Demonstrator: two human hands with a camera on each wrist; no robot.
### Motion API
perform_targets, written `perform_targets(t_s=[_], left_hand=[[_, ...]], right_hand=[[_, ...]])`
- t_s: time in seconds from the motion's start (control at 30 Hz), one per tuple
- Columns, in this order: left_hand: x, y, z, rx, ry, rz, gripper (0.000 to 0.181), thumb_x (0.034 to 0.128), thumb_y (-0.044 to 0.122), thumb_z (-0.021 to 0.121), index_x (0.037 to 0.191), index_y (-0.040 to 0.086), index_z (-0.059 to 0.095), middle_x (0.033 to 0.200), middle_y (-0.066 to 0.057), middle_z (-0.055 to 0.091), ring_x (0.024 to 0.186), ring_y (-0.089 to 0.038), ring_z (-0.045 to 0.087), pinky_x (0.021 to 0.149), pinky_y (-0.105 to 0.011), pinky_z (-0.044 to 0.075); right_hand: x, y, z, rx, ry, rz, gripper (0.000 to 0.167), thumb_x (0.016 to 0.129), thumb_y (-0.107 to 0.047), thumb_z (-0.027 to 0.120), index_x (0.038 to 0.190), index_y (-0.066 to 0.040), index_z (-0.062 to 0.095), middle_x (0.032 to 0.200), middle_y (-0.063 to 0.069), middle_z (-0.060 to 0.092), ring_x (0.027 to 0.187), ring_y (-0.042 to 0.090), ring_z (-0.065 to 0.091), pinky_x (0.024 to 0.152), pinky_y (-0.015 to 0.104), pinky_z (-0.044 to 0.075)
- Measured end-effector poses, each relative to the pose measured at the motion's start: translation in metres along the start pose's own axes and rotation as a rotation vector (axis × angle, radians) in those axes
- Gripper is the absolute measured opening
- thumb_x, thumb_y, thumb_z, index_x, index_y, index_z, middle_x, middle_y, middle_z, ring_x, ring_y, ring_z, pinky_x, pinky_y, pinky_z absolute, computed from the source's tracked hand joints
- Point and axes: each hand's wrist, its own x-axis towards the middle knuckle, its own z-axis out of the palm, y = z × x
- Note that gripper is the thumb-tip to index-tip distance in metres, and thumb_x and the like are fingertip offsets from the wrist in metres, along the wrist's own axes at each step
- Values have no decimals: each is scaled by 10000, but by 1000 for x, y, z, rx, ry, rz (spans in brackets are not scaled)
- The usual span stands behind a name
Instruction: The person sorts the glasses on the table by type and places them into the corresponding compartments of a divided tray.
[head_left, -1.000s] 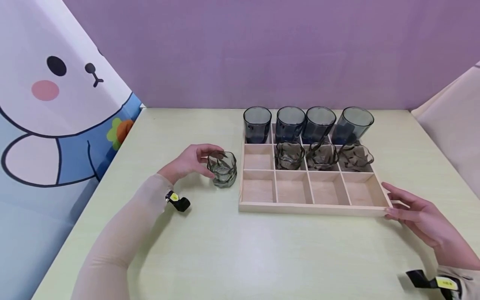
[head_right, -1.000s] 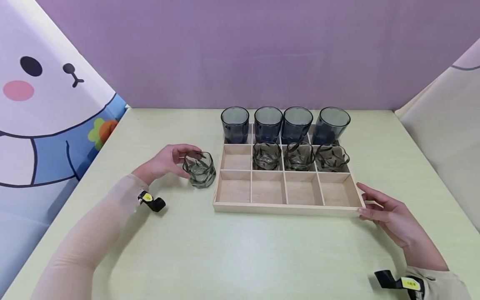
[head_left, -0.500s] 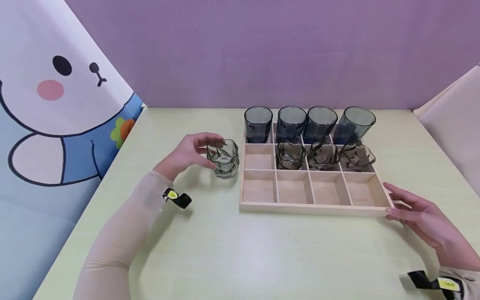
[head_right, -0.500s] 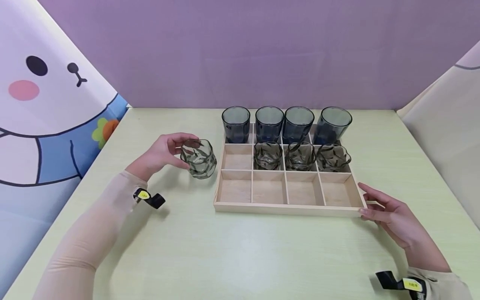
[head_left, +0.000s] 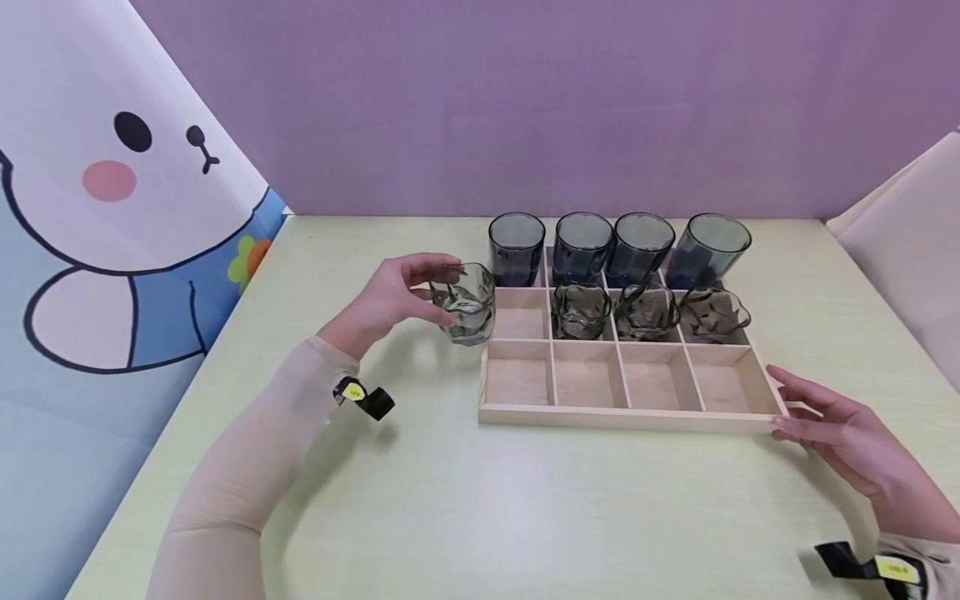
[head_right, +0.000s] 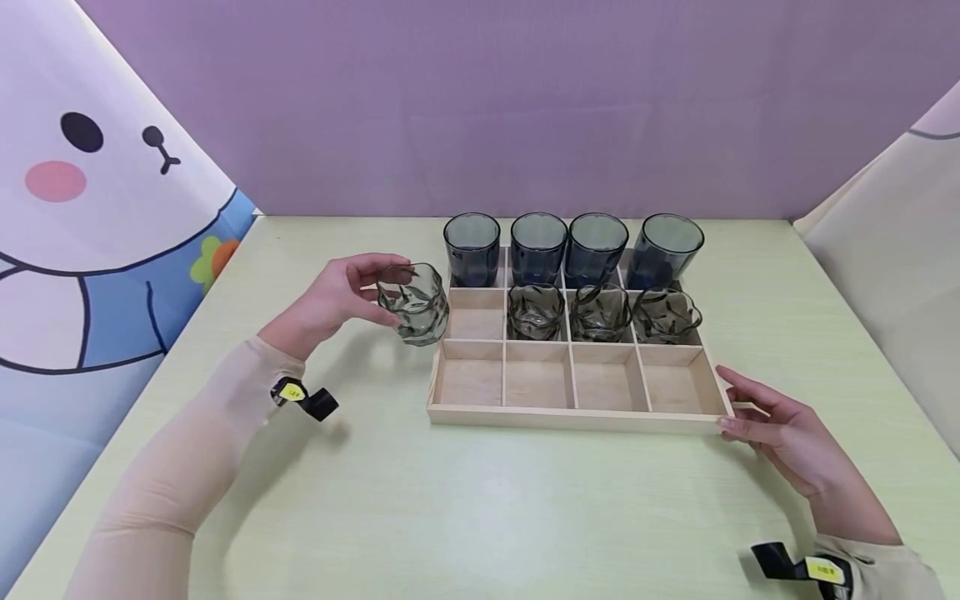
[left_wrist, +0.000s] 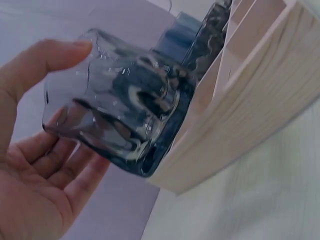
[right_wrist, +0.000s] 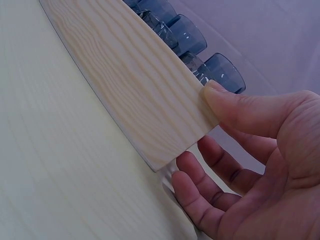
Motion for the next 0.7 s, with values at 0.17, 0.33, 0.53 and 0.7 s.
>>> perform_targets(t_s=[0.17, 0.33, 0.53, 0.7], left_hand=[[4, 0, 12, -61, 66, -5, 736, 675, -207, 781, 1355, -12, 579, 1157, -65, 667, 1187, -325, 558, 833, -280, 537], [6, -1, 27, -130, 133, -13, 737, 708, -236, 738, 1385, -5, 557, 1177, -29, 663, 1218, -298, 542, 903, -285, 509], [11, -8, 44, -228, 175, -16, 733, 718, -232, 728, 1387, 14, 558, 1267, -92, 626, 1202, -234, 551, 970, -291, 471], [18, -13, 56, -284, 198, -2, 747, 718, -234, 727, 1402, 5, 541, 1343, -177, 575, 1247, -301, 520, 911, -262, 495]], right_hand=[[0, -1, 0, -13, 9, 6, 704, 916, 273, 409, 1441, -173, 552, 1106, 26, 480, 922, 111, 600, 787, 240, 563], [0, 0, 0, -9, 9, 5, 705, 913, 276, 409, 1440, -169, 553, 1105, 23, 481, 922, 109, 594, 788, 240, 563], [-1, 0, 0, -5, 5, -2, 702, 913, 277, 405, 1443, -161, 549, 1112, 21, 481, 925, 107, 586, 794, 241, 563], [-1, 0, 0, -2, 4, 3, 704, 914, 277, 406, 1445, -164, 547, 1113, 21, 481, 930, 108, 599, 795, 236, 561]])
